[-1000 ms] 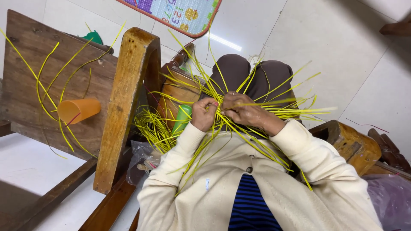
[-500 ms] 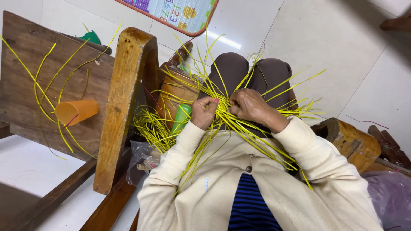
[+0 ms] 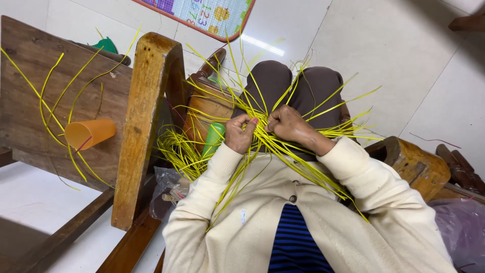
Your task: Weaving yellow flexible strands together by hand to create a woven structure
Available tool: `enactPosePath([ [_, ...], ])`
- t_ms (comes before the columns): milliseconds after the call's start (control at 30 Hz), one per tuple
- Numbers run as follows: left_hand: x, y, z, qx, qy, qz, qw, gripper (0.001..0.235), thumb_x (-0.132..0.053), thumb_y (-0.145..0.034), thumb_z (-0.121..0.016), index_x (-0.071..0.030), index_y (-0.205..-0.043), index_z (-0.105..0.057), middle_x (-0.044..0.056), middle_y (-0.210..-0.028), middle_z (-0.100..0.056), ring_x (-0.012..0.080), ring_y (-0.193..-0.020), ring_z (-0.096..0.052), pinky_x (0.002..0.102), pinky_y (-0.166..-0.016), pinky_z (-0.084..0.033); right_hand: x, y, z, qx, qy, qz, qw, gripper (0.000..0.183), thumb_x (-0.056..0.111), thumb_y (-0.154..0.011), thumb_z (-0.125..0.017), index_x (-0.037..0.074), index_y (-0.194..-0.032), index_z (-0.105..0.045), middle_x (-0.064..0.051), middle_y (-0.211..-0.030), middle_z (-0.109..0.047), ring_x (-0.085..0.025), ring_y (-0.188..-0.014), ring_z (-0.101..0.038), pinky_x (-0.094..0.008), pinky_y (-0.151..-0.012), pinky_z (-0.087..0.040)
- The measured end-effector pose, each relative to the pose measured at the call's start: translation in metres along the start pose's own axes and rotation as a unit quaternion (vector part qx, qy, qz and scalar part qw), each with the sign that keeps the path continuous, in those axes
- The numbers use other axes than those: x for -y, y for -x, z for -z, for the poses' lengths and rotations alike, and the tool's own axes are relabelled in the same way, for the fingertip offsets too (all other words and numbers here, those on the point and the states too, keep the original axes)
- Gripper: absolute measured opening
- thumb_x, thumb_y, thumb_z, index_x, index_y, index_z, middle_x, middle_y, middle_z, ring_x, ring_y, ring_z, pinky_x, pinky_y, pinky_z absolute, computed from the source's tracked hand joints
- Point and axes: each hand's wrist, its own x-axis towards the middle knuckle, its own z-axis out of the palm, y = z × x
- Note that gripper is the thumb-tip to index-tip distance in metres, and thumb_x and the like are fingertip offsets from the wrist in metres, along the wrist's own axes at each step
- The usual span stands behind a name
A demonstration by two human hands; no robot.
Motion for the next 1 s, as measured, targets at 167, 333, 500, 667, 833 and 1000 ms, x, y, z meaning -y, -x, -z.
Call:
enactPosePath([
  [167, -0.006, -0.002, 0.001, -0.009, -0.008, -0.011, 1.0, 0.019, -0.009, -0.083, -0.066, -0.007, -0.064, -0.064, 0.005, -0.049, -0.049, 0.01, -0.054, -0.043, 0.024, -0.051, -0.038, -0.008, -0.004, 0.005, 0.01, -0.041, -0.004, 0.999, 0.015, 0.012, -0.077, -0.055, 0.004, -0.071, -0.065, -0.014, -0.063, -0.063, -0.032, -0.071, -0.065, -0.045, -0.068, -0.05],
  [333, -0.007, -0.003, 0.003, -0.017, -0.003, -0.017, 1.0, 0.019, -0.008, -0.083, -0.066, -0.007, -0.065, -0.063, 0.004, -0.051, -0.05, 0.0104, -0.056, -0.043, 0.025, -0.052, -0.038, 0.006, -0.001, 0.016, -0.017, -0.029, 0.024, 0.999, 0.013, 0.01, -0.08, -0.057, 0.002, -0.072, -0.064, -0.016, -0.064, -0.064, -0.034, -0.07, -0.065, -0.045, -0.067, -0.05],
  [500, -0.005, -0.002, 0.009, -0.049, 0.016, -0.01, 0.999, 0.019, -0.009, -0.086, -0.067, -0.009, -0.067, -0.066, 0.0, -0.053, -0.047, 0.0085, -0.057, -0.04, 0.022, -0.054, -0.036, 0.002, 0.0, 0.009, -0.069, -0.049, 0.101, 0.991, 0.004, 0.008, -0.081, -0.063, 0.004, -0.083, -0.064, -0.009, -0.058, -0.059, -0.023, -0.06, -0.059, -0.037, -0.059, -0.049],
  [667, 0.031, 0.002, 0.008, -0.054, 0.051, 0.019, 0.997, 0.024, -0.01, -0.092, -0.06, -0.008, -0.069, -0.065, 0.001, -0.057, -0.048, 0.01, -0.062, -0.042, 0.024, -0.058, -0.039, 0.017, 0.009, 0.003, -0.084, 0.0, 0.157, 0.984, 0.004, 0.008, -0.08, -0.063, 0.007, -0.084, -0.063, -0.013, -0.059, -0.059, -0.031, -0.061, -0.061, -0.04, -0.059, -0.049],
  [833, 0.026, 0.004, 0.005, -0.041, 0.043, 0.035, 0.998, 0.029, -0.012, -0.096, -0.055, -0.007, -0.07, -0.067, -0.001, -0.058, -0.051, 0.0112, -0.065, -0.044, 0.025, -0.063, -0.042, 0.016, 0.011, -0.001, -0.088, 0.053, 0.188, 0.977, 0.007, 0.011, -0.078, -0.062, 0.007, -0.082, -0.06, -0.018, -0.061, -0.057, -0.04, -0.066, -0.062, -0.046, -0.06, -0.048],
  [1000, -0.029, 0.0, -0.005, -0.054, -0.019, 0.006, 0.998, 0.018, -0.007, -0.085, -0.067, -0.006, -0.066, -0.067, 0.009, -0.056, -0.057, 0.0126, -0.061, -0.051, 0.029, -0.06, -0.045, 0.035, 0.018, 0.005, -0.061, 0.047, 0.16, 0.984, 0.018, 0.022, -0.089, -0.057, 0.005, -0.083, -0.058, -0.023, -0.061, -0.057, -0.043, -0.064, -0.059, -0.048, -0.059, -0.046],
])
